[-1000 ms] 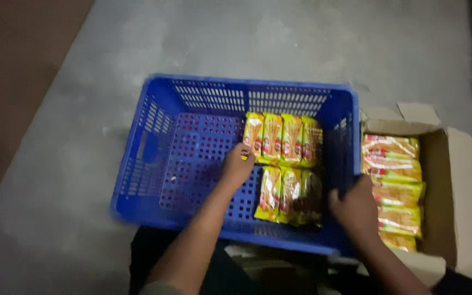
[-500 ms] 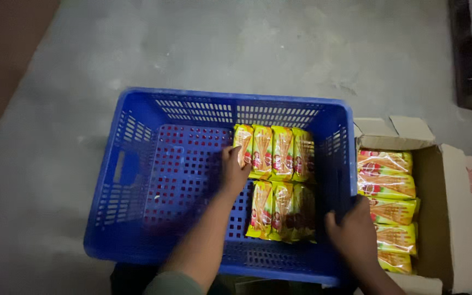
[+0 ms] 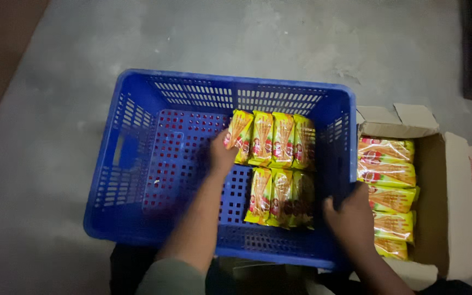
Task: The person unloads snack packets from a cardboard box and places them into a blue plastic crate, then folds the empty cardboard box.
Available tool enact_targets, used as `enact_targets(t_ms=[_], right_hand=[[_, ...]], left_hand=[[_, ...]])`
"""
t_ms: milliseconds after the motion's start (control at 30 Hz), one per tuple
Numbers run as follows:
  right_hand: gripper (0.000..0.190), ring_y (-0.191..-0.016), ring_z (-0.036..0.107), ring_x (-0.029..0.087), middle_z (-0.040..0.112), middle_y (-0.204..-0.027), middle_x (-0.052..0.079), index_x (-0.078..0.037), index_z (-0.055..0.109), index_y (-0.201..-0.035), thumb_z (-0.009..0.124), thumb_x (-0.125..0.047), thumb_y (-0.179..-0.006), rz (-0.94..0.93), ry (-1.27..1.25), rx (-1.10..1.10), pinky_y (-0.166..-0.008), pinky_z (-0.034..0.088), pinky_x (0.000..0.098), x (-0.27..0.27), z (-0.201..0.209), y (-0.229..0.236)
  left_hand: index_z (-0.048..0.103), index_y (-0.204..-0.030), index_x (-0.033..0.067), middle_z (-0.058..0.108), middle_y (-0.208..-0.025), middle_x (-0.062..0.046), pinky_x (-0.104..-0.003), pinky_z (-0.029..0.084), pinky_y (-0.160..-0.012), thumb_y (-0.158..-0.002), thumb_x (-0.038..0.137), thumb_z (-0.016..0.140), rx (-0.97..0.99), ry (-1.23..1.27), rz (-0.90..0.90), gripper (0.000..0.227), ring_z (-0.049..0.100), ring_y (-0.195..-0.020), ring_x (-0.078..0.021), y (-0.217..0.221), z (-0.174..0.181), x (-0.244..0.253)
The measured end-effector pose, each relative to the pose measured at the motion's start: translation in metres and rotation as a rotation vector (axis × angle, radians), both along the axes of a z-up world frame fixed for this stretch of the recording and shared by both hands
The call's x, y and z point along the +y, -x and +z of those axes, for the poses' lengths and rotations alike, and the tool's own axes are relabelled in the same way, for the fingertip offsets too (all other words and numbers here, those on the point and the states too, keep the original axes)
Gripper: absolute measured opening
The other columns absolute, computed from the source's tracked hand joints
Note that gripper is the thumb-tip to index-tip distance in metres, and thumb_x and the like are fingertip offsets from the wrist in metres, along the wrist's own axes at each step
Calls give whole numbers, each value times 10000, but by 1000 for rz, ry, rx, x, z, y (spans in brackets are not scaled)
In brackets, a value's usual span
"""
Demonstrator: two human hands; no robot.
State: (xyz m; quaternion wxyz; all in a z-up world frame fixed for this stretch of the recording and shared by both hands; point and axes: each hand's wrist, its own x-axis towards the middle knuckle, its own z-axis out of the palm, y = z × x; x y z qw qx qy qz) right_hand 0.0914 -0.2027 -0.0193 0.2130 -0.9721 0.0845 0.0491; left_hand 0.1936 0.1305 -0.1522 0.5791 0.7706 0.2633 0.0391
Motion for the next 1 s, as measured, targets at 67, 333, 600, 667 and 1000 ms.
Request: enact_targets(t_ms=[67,333,600,667,1000], right_hand=[[584,-973,653,541,578,-1073,276,14,428,-1276,683,-315,-867,-9,-27,27,-824,530,621,3,11,-5],[512,-953,678,583,598,-1012,278,22,433,-1235,658,-277,-886,-32,-88,62,-828,560,649,3,26,-1],[561,-1256,442,494,419,-1259,236,47,445,-1326,715,23,-834,134,-489,-612,-973,520,536,-14,21,25],[491,-1259,505,444,541,-1237,187,4,538,-1289,711,-9,-830,327,-491,-597,-1036,465,518,-14,62,33],[550,-1200,478,326,596,-1256,16,-173,573,-1288,742,-358,-798,955,187,-73,-1012,350,576,-51,153,76]], left_hand=[[683,-1276,49,734,-1115,-181,-390,569,-876,-700,-50,778,-109,-43,-4,592,718,-1014,-321,-5,-12,15],[746,-1255,122,752,-1065,-156,-350,583,-849,-682,38,786,-128,-70,-71,581,748,-985,-291,56,115,21],[725,-1334,128,678,-745,-88,-236,493,-527,-756,44,762,55,56,-379,585,626,-601,-154,160,214,-44],[729,-1331,139,701,-774,-82,-220,507,-556,-759,47,769,44,119,-439,581,628,-622,-129,164,191,-53],[700,-1365,73,744,-1240,-158,-298,571,-864,-751,33,740,58,272,-812,616,645,-1011,-177,191,249,-136]])
